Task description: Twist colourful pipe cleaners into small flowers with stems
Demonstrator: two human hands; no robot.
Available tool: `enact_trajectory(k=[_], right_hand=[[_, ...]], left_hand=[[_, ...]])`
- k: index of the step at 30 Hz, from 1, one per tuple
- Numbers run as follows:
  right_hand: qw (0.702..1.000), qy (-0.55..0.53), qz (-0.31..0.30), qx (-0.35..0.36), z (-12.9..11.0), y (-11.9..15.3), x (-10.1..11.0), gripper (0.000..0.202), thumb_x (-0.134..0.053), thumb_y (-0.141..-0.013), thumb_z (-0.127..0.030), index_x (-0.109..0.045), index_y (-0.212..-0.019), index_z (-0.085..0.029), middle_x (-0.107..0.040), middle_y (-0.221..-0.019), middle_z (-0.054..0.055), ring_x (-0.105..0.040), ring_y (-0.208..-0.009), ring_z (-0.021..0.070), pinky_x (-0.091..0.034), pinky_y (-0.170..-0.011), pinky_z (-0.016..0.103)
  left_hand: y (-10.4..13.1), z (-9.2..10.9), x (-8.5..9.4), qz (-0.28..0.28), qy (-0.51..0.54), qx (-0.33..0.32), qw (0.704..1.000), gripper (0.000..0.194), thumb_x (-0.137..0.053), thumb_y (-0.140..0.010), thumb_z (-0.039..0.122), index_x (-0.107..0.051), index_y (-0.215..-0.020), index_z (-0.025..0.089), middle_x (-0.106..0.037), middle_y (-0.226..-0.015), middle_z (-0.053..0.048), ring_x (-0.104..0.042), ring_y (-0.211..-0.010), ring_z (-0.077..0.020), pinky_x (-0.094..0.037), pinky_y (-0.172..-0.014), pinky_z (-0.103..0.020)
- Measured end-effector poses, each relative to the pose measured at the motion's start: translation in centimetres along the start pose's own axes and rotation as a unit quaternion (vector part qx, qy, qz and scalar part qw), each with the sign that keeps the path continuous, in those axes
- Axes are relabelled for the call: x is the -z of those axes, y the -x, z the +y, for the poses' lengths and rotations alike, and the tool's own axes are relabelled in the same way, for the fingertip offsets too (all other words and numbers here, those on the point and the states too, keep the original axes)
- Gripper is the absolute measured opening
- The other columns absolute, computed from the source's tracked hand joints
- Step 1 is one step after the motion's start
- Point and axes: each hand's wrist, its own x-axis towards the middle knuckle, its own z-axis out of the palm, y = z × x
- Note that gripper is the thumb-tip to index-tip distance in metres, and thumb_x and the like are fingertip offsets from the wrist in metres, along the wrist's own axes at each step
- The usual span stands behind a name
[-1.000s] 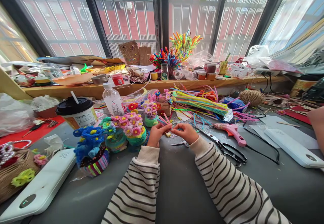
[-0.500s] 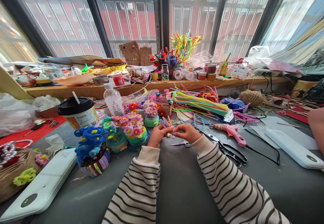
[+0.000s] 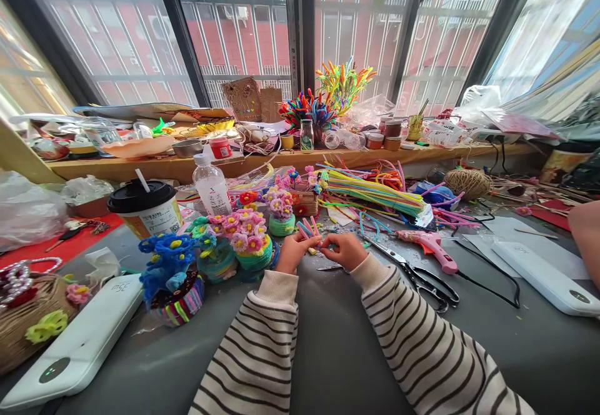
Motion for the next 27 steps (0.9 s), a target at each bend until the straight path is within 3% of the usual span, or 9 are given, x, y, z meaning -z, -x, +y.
enact_trajectory(k=[7,13,17,19,22,24,27], right_hand=[[0.986,0.146,0.083,0.009,-1.2,0.4,-0.9,0.012,-0.048,-0.068,-0.025,-0.058,-0.066,-0.018,-0.053,-0.049,-0.001,-0.045,-0.044,0.0092,-0.027,-0.047,0.019],[0.982,0.141,0.128,0.002,-1.5,0.4,-1.3,0.014,-0.048,-0.069,-0.025,-0.057,-0.062,-0.017,-0.054,-0.049,-0.001,-0.045,-0.043,0.0087,-0.027,-0.045,0.020],[0.989,-0.009,0.144,-0.028,-1.7,0.4,-1.1,0.018,-0.049,-0.068,-0.032,-0.058,-0.065,-0.016,-0.048,-0.044,-0.003,-0.038,-0.037,0.0063,-0.029,-0.043,0.019],[0.983,-0.146,0.107,-0.031,-1.9,0.4,-0.9,0.026,-0.048,-0.068,-0.039,-0.058,-0.069,-0.016,-0.048,-0.045,-0.003,-0.036,-0.036,0.0056,-0.030,-0.041,0.019],[0.931,-0.361,-0.005,-0.053,-2.1,0.1,-0.4,0.045,-0.039,-0.069,-0.053,-0.059,-0.075,-0.013,-0.052,-0.048,-0.001,-0.040,-0.037,0.0062,-0.034,-0.040,0.020],[0.893,-0.438,-0.052,-0.088,-1.8,-0.2,0.0,0.055,-0.034,-0.068,-0.059,-0.060,-0.072,-0.011,-0.055,-0.051,0.002,-0.044,-0.038,0.0069,-0.037,-0.042,0.021],[0.881,-0.458,-0.015,-0.118,-1.0,-0.5,0.3,0.055,-0.037,-0.066,-0.060,-0.061,-0.068,-0.011,-0.055,-0.051,0.001,-0.044,-0.038,0.0056,-0.037,-0.042,0.020]], left_hand=[[0.0,0.2,-0.1,0.035,0.038,-0.008,0.999,0.012,-0.068,-0.041,0.019,-0.059,-0.046,0.014,-0.046,-0.038,0.006,-0.039,-0.043,-0.0061,-0.031,-0.047,-0.020],[-0.2,-0.4,-0.1,0.043,0.058,-0.030,0.997,0.013,-0.068,-0.044,0.022,-0.058,-0.046,0.013,-0.045,-0.037,0.006,-0.040,-0.045,-0.0065,-0.033,-0.050,-0.020],[-0.2,-0.2,-0.2,0.021,0.101,-0.052,0.993,0.019,-0.067,-0.048,0.028,-0.062,-0.057,0.012,-0.056,-0.052,0.002,-0.047,-0.053,-0.0084,-0.037,-0.056,-0.020],[-0.1,0.1,-0.1,-0.005,0.151,-0.052,0.987,0.022,-0.064,-0.052,0.033,-0.062,-0.061,0.012,-0.058,-0.056,0.000,-0.049,-0.056,-0.0090,-0.038,-0.058,-0.021],[-0.1,0.5,0.1,-0.020,0.226,-0.047,0.973,0.025,-0.061,-0.055,0.037,-0.061,-0.061,0.013,-0.055,-0.050,0.001,-0.049,-0.050,-0.0077,-0.038,-0.053,-0.020],[0.0,0.6,0.3,-0.011,0.230,-0.058,0.971,0.025,-0.060,-0.057,0.037,-0.060,-0.060,0.013,-0.049,-0.042,0.003,-0.045,-0.044,-0.0062,-0.035,-0.048,-0.019],[0.0,0.4,0.3,-0.024,0.178,-0.086,0.980,0.025,-0.058,-0.060,0.037,-0.059,-0.057,0.013,-0.039,-0.033,0.005,-0.040,-0.038,-0.0057,-0.032,-0.044,-0.019]])
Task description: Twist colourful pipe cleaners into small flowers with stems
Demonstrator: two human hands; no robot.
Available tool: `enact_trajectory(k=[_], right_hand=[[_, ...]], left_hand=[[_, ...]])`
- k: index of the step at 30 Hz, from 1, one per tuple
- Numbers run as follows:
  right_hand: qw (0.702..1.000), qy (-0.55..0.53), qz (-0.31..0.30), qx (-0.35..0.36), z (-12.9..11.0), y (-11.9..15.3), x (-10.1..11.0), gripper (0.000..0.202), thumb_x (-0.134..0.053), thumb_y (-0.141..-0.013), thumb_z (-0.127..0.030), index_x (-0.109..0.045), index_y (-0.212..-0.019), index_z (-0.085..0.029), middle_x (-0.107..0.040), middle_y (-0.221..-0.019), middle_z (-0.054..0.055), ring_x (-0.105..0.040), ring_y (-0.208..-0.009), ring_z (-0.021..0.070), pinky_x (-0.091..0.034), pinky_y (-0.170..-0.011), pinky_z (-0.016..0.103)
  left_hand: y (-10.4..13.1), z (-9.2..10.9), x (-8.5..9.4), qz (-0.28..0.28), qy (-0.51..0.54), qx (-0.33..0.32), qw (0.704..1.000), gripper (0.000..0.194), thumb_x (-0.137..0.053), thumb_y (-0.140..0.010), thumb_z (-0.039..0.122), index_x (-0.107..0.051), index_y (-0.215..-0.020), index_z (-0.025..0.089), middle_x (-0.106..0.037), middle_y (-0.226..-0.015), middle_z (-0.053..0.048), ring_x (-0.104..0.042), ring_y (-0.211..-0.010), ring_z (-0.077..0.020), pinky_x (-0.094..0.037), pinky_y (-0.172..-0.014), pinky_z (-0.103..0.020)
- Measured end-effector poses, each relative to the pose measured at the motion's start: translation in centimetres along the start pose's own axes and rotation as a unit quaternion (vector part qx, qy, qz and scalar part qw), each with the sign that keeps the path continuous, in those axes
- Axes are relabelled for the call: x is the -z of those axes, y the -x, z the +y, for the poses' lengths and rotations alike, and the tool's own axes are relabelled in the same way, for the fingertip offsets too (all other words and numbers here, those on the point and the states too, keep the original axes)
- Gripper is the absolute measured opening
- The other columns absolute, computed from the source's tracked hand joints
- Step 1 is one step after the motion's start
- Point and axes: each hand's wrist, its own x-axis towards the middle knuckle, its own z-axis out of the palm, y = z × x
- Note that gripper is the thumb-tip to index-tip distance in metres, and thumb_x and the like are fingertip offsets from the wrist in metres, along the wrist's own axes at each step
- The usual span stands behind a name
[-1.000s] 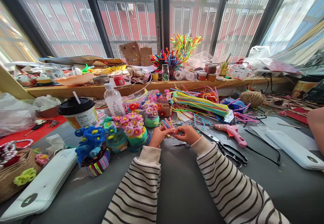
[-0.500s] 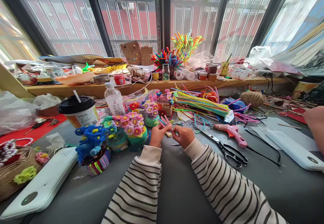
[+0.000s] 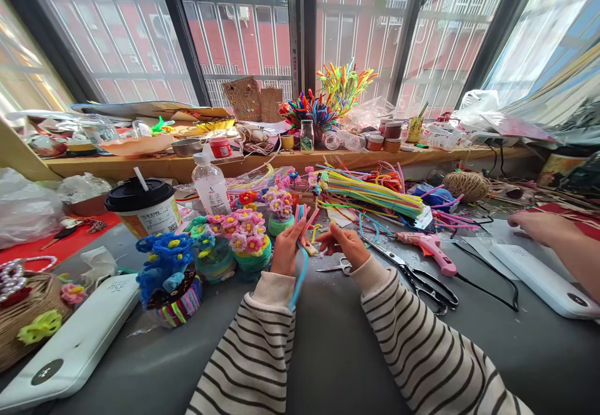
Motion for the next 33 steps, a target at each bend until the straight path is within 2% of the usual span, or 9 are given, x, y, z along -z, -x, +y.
enact_trajectory(k=[3,6,11,12,14,16,18,25,33], right_hand=[[0.998,0.020,0.044,0.047,0.5,-0.3,0.5,0.046,-0.044,-0.065,-0.056,-0.058,-0.061,-0.013,-0.045,-0.041,-0.004,-0.036,-0.033,0.0033,-0.028,-0.035,0.017],[0.996,0.031,0.061,0.049,0.8,-0.4,0.5,0.043,-0.049,-0.063,-0.053,-0.051,-0.047,-0.013,-0.031,-0.033,-0.007,-0.025,-0.029,0.0018,-0.017,-0.030,0.017],[0.988,-0.089,0.128,0.013,0.6,-0.6,0.9,0.047,-0.053,-0.057,-0.055,-0.033,-0.039,-0.017,-0.020,-0.030,-0.010,-0.014,-0.027,0.0005,-0.008,-0.029,0.018],[0.985,-0.105,0.133,0.008,0.4,-0.6,1.0,0.047,-0.053,-0.056,-0.056,-0.032,-0.039,-0.017,-0.020,-0.030,-0.010,-0.014,-0.027,0.0004,-0.008,-0.029,0.018],[0.987,-0.111,0.113,-0.004,0.1,-0.6,1.0,0.043,-0.052,-0.058,-0.055,-0.042,-0.045,-0.016,-0.024,-0.031,-0.010,-0.015,-0.026,0.0005,-0.008,-0.029,0.018],[0.993,-0.093,0.077,-0.011,-0.1,-0.4,0.7,0.039,-0.054,-0.058,-0.053,-0.053,-0.061,-0.014,-0.030,-0.033,-0.010,-0.020,-0.027,0.0011,-0.010,-0.029,0.017],[0.995,-0.073,0.063,-0.009,-0.1,-0.3,0.3,0.040,-0.056,-0.056,-0.051,-0.055,-0.069,-0.013,-0.034,-0.035,-0.009,-0.025,-0.029,0.0017,-0.013,-0.029,0.017],[0.989,-0.036,0.142,0.012,0.5,-0.4,0.8,0.041,-0.050,-0.060,-0.054,-0.051,-0.054,-0.013,-0.027,-0.028,-0.010,-0.022,-0.025,0.0014,-0.013,-0.028,0.017],[0.979,-0.105,0.174,0.006,0.2,-0.6,1.1,0.040,-0.054,-0.055,-0.054,-0.044,-0.050,-0.016,-0.022,-0.028,-0.011,-0.015,-0.025,0.0013,-0.008,-0.029,0.019]], left_hand=[[0.1,-0.5,-0.1,-0.096,-0.094,0.021,0.991,0.030,-0.054,-0.063,0.039,-0.054,-0.047,0.013,-0.039,-0.032,0.005,-0.039,-0.036,-0.0063,-0.030,-0.043,-0.021],[0.1,-1.0,-0.3,-0.191,-0.160,0.064,0.966,0.039,-0.047,-0.066,0.044,-0.048,-0.041,0.014,-0.041,-0.035,0.003,-0.041,-0.038,-0.0075,-0.031,-0.045,-0.022],[0.1,-1.0,-0.4,-0.244,-0.148,0.087,0.954,0.027,-0.053,-0.063,0.040,-0.053,-0.060,0.013,-0.045,-0.046,0.005,-0.042,-0.046,-0.0061,-0.033,-0.050,-0.020],[0.1,-0.9,-0.4,-0.249,-0.149,0.091,0.953,0.027,-0.053,-0.064,0.040,-0.054,-0.063,0.013,-0.045,-0.047,0.005,-0.042,-0.047,-0.0061,-0.033,-0.051,-0.020],[0.1,-0.8,-0.3,-0.252,-0.156,0.095,0.951,0.028,-0.051,-0.065,0.041,-0.055,-0.065,0.013,-0.045,-0.046,0.005,-0.041,-0.046,-0.0059,-0.032,-0.050,-0.019],[0.2,-0.7,-0.3,-0.255,-0.171,0.095,0.947,0.030,-0.048,-0.066,0.042,-0.054,-0.059,0.013,-0.045,-0.045,0.004,-0.040,-0.044,-0.0058,-0.031,-0.049,-0.020],[0.3,-0.8,-0.3,-0.264,-0.190,0.097,0.941,0.033,-0.048,-0.066,0.043,-0.051,-0.052,0.013,-0.046,-0.044,0.004,-0.041,-0.044,-0.0060,-0.031,-0.048,-0.020],[0.5,-0.5,-0.6,-0.248,-0.229,0.073,0.938,0.027,-0.054,-0.061,0.040,-0.054,-0.060,0.013,-0.049,-0.047,0.004,-0.043,-0.047,-0.0064,-0.033,-0.050,-0.019],[0.6,-0.3,-0.9,-0.192,-0.219,0.048,0.956,0.029,-0.053,-0.061,0.042,-0.053,-0.061,0.013,-0.042,-0.042,0.006,-0.036,-0.039,-0.0042,-0.026,-0.040,-0.018]])
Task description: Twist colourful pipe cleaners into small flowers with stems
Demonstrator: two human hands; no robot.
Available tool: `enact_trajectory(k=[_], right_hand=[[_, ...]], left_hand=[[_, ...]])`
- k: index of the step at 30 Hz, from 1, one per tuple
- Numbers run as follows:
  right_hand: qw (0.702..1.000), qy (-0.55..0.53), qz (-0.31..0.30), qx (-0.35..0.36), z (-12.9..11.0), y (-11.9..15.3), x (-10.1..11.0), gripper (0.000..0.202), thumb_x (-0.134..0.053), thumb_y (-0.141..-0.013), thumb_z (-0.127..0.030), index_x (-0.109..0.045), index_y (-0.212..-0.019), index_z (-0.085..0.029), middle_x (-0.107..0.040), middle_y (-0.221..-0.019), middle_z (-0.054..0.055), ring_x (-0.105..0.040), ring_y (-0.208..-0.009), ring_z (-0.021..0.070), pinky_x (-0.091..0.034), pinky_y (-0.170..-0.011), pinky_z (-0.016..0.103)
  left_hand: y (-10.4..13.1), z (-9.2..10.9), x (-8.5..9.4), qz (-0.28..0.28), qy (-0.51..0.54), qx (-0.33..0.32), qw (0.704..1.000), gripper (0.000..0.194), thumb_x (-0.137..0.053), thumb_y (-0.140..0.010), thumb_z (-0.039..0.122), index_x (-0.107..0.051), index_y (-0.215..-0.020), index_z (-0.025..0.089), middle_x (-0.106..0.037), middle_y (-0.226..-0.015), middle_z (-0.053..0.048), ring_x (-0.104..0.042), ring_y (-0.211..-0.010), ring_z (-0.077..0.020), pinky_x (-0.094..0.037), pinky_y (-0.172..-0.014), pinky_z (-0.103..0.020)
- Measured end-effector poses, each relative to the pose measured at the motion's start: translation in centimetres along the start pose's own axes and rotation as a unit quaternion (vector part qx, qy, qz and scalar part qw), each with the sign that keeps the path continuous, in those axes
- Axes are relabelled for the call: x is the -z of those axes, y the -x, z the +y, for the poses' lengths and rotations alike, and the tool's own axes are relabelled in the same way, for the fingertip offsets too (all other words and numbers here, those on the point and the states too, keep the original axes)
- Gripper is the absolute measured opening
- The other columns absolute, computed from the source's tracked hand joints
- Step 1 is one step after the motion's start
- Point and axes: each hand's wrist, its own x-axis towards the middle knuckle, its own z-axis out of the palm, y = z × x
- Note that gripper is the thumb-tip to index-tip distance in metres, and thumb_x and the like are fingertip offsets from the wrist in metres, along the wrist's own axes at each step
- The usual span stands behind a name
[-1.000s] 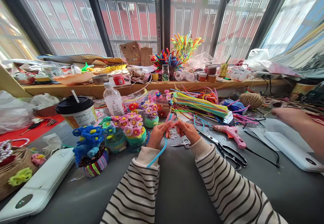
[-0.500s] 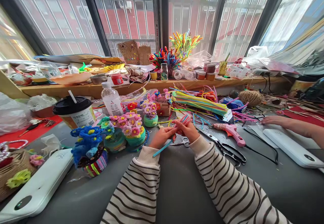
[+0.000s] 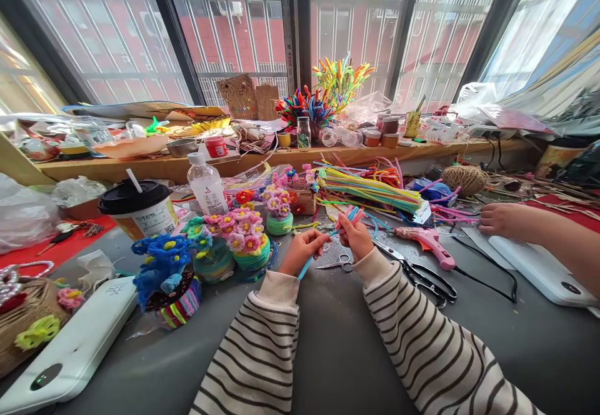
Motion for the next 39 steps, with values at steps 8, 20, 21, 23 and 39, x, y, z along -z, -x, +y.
enact_trajectory(k=[8,20,21,23,39], right_hand=[[0.999,-0.035,0.028,0.020,-0.6,0.1,0.0,0.038,-0.054,-0.055,-0.055,-0.043,-0.052,-0.018,-0.018,-0.030,-0.011,-0.013,-0.028,0.0026,-0.009,-0.032,0.022],[0.997,-0.065,0.035,0.025,-1.3,0.2,0.4,0.039,-0.057,-0.054,-0.054,-0.040,-0.053,-0.019,-0.017,-0.033,-0.011,-0.012,-0.030,0.0029,-0.008,-0.033,0.022],[0.997,-0.068,0.036,0.023,-1.3,0.2,0.4,0.039,-0.057,-0.053,-0.054,-0.040,-0.053,-0.019,-0.017,-0.033,-0.011,-0.012,-0.030,0.0029,-0.008,-0.032,0.021],[0.997,-0.070,0.040,0.019,-1.3,0.2,0.4,0.038,-0.057,-0.054,-0.054,-0.041,-0.054,-0.019,-0.017,-0.033,-0.011,-0.012,-0.030,0.0030,-0.008,-0.032,0.022],[0.965,0.079,-0.242,-0.067,-0.3,0.8,0.3,0.037,-0.054,-0.061,-0.046,-0.058,-0.070,-0.011,-0.041,-0.037,-0.006,-0.027,-0.029,0.0017,-0.018,-0.031,0.017]], left_hand=[[0.1,0.0,0.2,-0.088,0.002,0.026,0.996,0.030,-0.051,-0.063,0.043,-0.049,-0.061,0.013,-0.037,-0.032,0.009,-0.034,-0.032,-0.0040,-0.024,-0.039,-0.018],[0.7,0.1,0.1,-0.084,0.009,-0.019,0.996,0.028,-0.051,-0.066,0.038,-0.041,-0.055,0.015,-0.042,-0.039,0.008,-0.032,-0.030,-0.0014,-0.023,-0.035,-0.016],[0.8,0.2,0.0,-0.077,0.010,-0.023,0.997,0.027,-0.051,-0.065,0.038,-0.040,-0.055,0.015,-0.043,-0.040,0.008,-0.032,-0.030,-0.0013,-0.022,-0.035,-0.016],[0.9,0.3,0.0,-0.086,0.002,-0.017,0.996,0.027,-0.053,-0.064,0.038,-0.041,-0.055,0.016,-0.043,-0.040,0.008,-0.031,-0.030,-0.0013,-0.021,-0.034,-0.016],[0.6,0.8,0.2,-0.090,-0.003,0.021,0.996,0.025,-0.059,-0.056,0.040,-0.057,-0.058,0.015,-0.054,-0.048,0.001,-0.049,-0.049,-0.0110,-0.038,-0.055,-0.023]])
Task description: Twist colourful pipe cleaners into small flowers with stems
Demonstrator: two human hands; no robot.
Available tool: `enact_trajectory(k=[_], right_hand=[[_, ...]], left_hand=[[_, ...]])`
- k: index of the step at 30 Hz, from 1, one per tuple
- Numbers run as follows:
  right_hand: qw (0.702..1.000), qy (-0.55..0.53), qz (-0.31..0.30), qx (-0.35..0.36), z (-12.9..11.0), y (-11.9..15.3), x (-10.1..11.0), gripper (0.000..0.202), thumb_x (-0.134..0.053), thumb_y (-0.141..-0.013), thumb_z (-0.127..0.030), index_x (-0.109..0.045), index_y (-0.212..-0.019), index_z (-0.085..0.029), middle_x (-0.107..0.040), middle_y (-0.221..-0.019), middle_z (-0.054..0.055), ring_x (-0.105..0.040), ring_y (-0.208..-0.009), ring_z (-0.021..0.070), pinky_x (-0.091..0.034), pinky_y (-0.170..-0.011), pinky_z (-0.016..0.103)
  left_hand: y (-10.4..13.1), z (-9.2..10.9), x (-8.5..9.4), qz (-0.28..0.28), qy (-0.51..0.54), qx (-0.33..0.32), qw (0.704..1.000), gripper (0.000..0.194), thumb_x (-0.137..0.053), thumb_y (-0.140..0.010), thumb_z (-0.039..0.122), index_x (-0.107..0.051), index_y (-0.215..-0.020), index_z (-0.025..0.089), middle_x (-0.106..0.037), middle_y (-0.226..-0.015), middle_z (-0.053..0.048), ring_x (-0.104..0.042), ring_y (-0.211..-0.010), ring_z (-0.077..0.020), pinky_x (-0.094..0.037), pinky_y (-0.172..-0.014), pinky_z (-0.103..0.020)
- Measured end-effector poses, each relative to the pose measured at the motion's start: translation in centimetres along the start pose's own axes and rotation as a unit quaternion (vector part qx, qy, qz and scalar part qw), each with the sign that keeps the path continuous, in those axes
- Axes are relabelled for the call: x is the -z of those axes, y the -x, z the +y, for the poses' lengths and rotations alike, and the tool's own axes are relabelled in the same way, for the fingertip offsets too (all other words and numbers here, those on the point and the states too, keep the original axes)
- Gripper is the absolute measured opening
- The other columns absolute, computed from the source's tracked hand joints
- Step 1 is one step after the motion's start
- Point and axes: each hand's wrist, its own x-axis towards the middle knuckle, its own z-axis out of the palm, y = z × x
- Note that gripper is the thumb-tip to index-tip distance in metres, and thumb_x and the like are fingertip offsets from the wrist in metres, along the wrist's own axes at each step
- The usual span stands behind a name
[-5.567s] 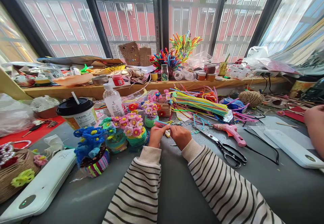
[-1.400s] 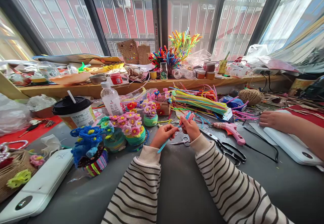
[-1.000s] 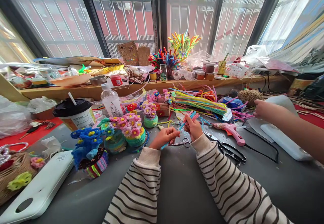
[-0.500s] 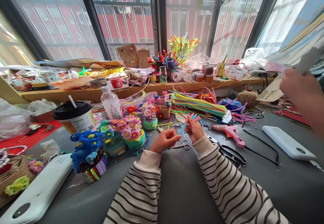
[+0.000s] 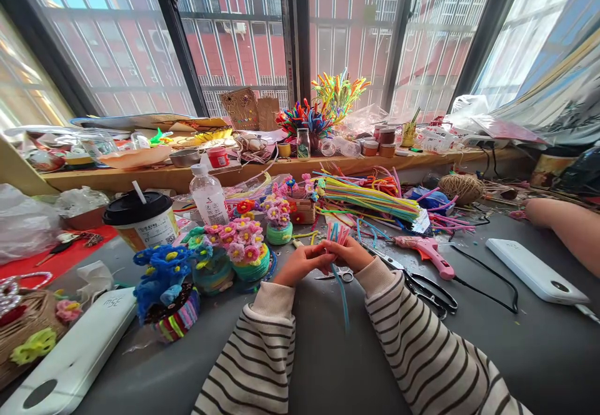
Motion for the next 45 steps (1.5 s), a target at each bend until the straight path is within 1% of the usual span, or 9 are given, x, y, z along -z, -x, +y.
enact_trajectory(k=[4,7,14,17,21,26,33,39,45], right_hand=[[0.996,-0.037,0.069,0.033,-0.1,-0.2,0.2,0.031,-0.057,-0.060,-0.044,-0.055,-0.064,-0.013,-0.039,-0.037,-0.008,-0.031,-0.031,0.0027,-0.023,-0.032,0.017],[0.990,-0.040,0.120,0.054,-0.4,-0.3,0.4,0.028,-0.061,-0.056,-0.041,-0.053,-0.059,-0.014,-0.044,-0.042,-0.007,-0.036,-0.034,0.0036,-0.029,-0.035,0.018],[0.991,0.029,0.114,0.066,0.2,-0.6,0.9,0.023,-0.058,-0.060,-0.037,-0.055,-0.061,-0.015,-0.048,-0.045,-0.005,-0.040,-0.038,0.0050,-0.032,-0.039,0.019],[0.985,0.099,0.115,0.080,0.2,-0.5,0.9,0.025,-0.056,-0.062,-0.038,-0.056,-0.060,-0.014,-0.047,-0.046,-0.004,-0.038,-0.037,0.0048,-0.030,-0.038,0.019],[0.971,0.164,0.151,0.086,-0.1,-0.4,0.8,0.027,-0.057,-0.061,-0.039,-0.050,-0.052,-0.014,-0.039,-0.041,-0.007,-0.031,-0.035,0.0036,-0.023,-0.035,0.018],[0.974,0.135,0.159,0.085,-0.2,-0.4,0.4,0.030,-0.055,-0.060,-0.044,-0.047,-0.054,-0.016,-0.037,-0.041,-0.008,-0.031,-0.033,0.0038,-0.024,-0.033,0.018],[0.983,0.111,0.132,0.055,0.3,-0.5,0.3,0.027,-0.054,-0.060,-0.042,-0.048,-0.059,-0.015,-0.043,-0.040,-0.007,-0.025,-0.029,0.0019,-0.017,-0.029,0.017],[0.980,0.080,0.166,0.075,0.7,-0.8,0.7,0.024,-0.050,-0.061,-0.040,-0.045,-0.056,-0.016,-0.046,-0.043,-0.006,-0.033,-0.028,0.0034,-0.025,-0.029,0.018],[0.976,0.103,0.165,0.097,0.3,-0.6,0.3,0.016,-0.048,-0.060,-0.031,-0.046,-0.058,-0.016,-0.044,-0.041,-0.007,-0.034,-0.030,0.0040,-0.027,-0.031,0.017]], left_hand=[[-0.1,-0.4,0.3,0.043,0.016,-0.014,0.999,0.027,-0.058,-0.056,0.040,-0.052,-0.053,0.014,-0.050,-0.047,0.003,-0.045,-0.047,-0.0085,-0.037,-0.050,-0.021],[-0.4,-0.8,0.5,0.058,0.026,-0.021,0.998,0.028,-0.058,-0.056,0.041,-0.053,-0.057,0.014,-0.046,-0.049,0.004,-0.042,-0.046,-0.0069,-0.036,-0.048,-0.020],[-0.5,-0.8,0.4,0.099,0.013,0.001,0.995,0.030,-0.058,-0.056,0.042,-0.056,-0.066,0.014,-0.052,-0.063,0.001,-0.046,-0.056,-0.0084,-0.038,-0.053,-0.020],[-0.5,-0.9,0.4,0.114,0.004,-0.007,0.993,0.028,-0.059,-0.055,0.040,-0.055,-0.061,0.013,-0.051,-0.057,0.002,-0.044,-0.051,-0.0071,-0.036,-0.049,-0.019],[-0.7,-1.4,0.5,0.131,0.018,-0.010,0.991,0.027,-0.061,-0.054,0.037,-0.049,-0.053,0.013,-0.046,-0.049,0.005,-0.041,-0.045,-0.0054,-0.035,-0.046,-0.018],[-0.7,-1.3,0.4,0.171,0.056,0.009,0.984,0.028,-0.061,-0.053,0.037,-0.045,-0.051,0.014,-0.046,-0.047,0.006,-0.043,-0.044,-0.0057,-0.037,-0.048,-0.019],[-0.6,-1.3,0.2,0.141,0.059,0.030,0.988,0.027,-0.062,-0.052,0.035,-0.047,-0.050,0.014,-0.049,-0.045,0.005,-0.046,-0.042,-0.0065,-0.039,-0.046,-0.019],[-0.6,-1.1,0.1,0.191,0.092,0.026,0.977,0.023,-0.062,-0.053,0.034,-0.050,-0.053,0.014,-0.051,-0.048,0.005,-0.047,-0.044,-0.0065,-0.040,-0.045,-0.017],[-0.6,-1.2,0.0,0.162,0.066,0.005,0.985,0.022,-0.063,-0.053,0.033,-0.052,-0.051,0.015,-0.053,-0.049,0.004,-0.050,-0.048,-0.0082,-0.041,-0.047,-0.018]])
